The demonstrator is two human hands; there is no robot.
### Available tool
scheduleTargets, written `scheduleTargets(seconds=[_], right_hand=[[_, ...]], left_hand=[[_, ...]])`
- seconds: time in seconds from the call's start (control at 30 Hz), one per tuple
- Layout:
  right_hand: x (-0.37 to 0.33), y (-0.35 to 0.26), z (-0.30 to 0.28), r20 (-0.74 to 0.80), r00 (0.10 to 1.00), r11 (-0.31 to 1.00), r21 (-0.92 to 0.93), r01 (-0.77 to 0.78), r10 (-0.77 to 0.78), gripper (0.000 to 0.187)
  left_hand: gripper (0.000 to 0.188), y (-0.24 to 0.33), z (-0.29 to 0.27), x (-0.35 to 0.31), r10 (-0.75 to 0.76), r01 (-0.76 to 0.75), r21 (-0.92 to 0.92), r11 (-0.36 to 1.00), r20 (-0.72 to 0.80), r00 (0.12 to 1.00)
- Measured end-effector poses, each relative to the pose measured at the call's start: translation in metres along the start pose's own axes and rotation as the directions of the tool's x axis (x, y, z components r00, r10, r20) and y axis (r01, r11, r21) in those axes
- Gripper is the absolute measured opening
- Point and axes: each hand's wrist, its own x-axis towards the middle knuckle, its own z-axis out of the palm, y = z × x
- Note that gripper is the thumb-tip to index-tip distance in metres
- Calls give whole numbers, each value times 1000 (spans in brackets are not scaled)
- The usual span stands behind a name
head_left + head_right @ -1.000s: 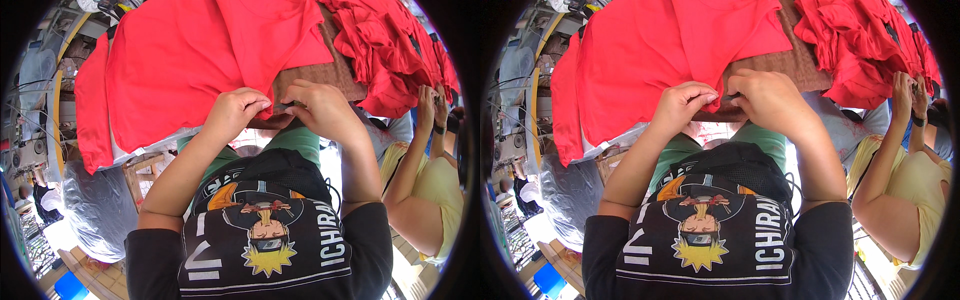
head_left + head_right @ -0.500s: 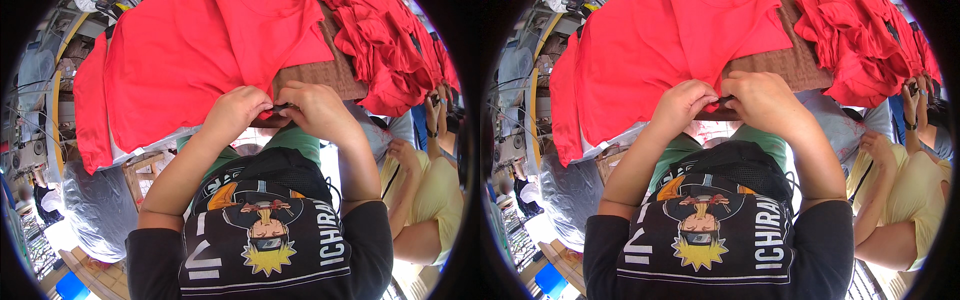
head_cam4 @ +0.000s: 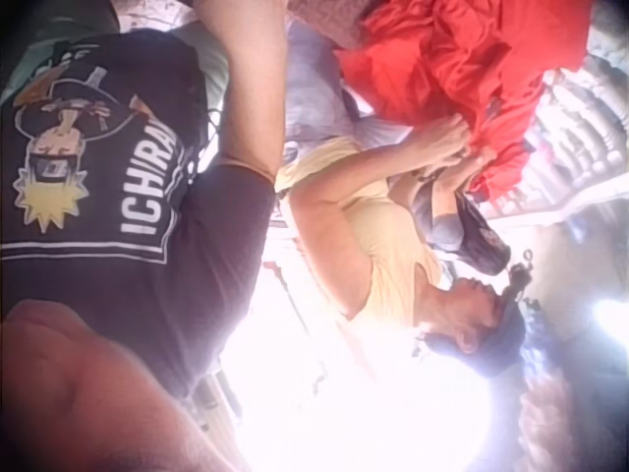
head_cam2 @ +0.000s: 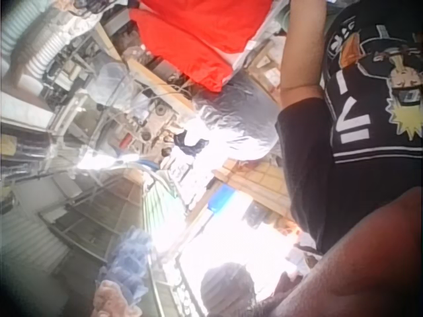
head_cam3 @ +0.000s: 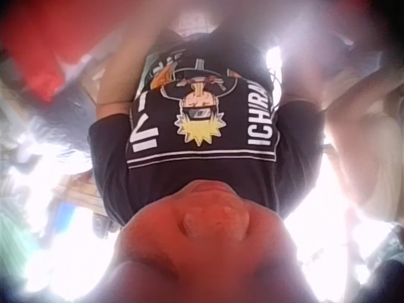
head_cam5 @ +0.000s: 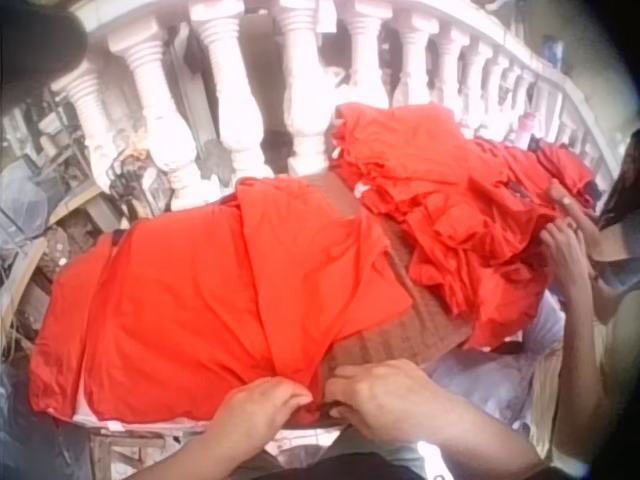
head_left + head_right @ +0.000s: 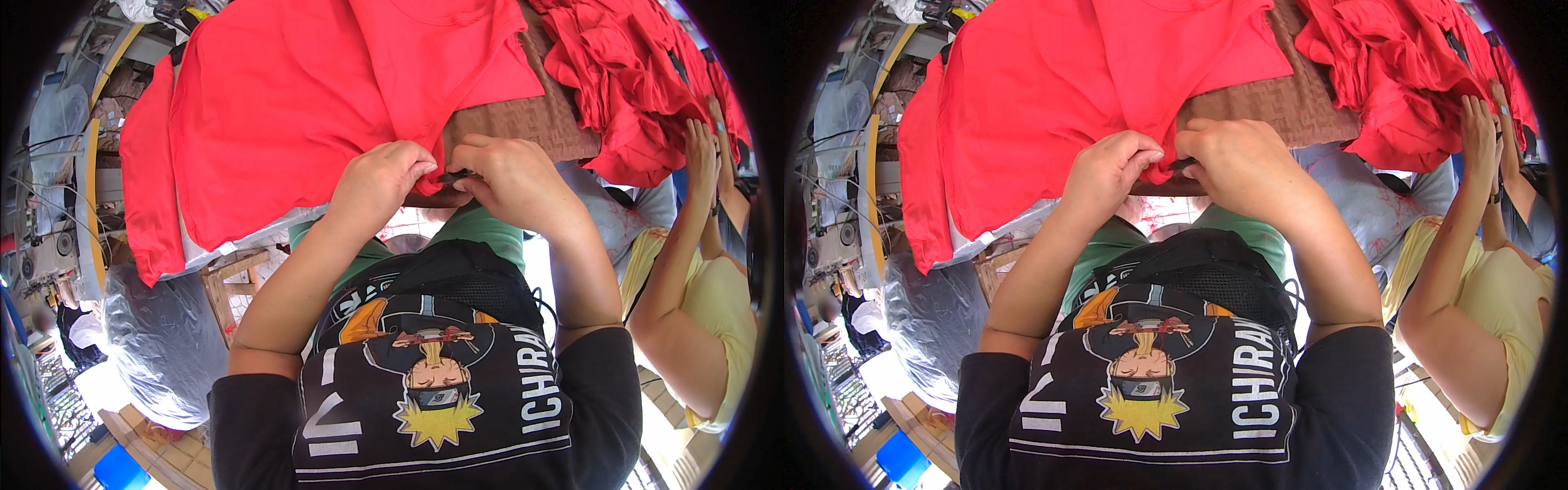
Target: The person trims loose threads from red shirts using a small pair of shears, handling the shirts one at a time and placing them back on a stack.
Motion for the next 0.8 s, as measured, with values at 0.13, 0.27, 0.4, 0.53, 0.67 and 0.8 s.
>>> scheduleTargets(seconds=[0.13,0.27,0.4,0.53,0.67,0.8], right_hand=[[1,-2,-1,24,1000,1000,-18,-15,15,14],[-4,-1,-5,7,997,996,25,-80,80,16],[-5,7,-7,-55,981,961,216,-171,187,26],[4,15,14,77,924,841,393,-373,374,30],[8,23,37,236,872,653,586,-480,430,26],[11,18,30,295,844,503,697,-511,449,29]], left_hand=[[12,6,-7,-1,-93,96,-142,985,28,995],[11,26,-63,-7,180,-111,-163,980,512,840],[13,34,-76,-14,102,-121,11,993,464,880],[23,25,-53,-1,100,-134,114,984,260,960],[27,3,-17,1,178,-222,351,910,154,972],[23,1,-20,5,214,-234,387,892,94,972]])
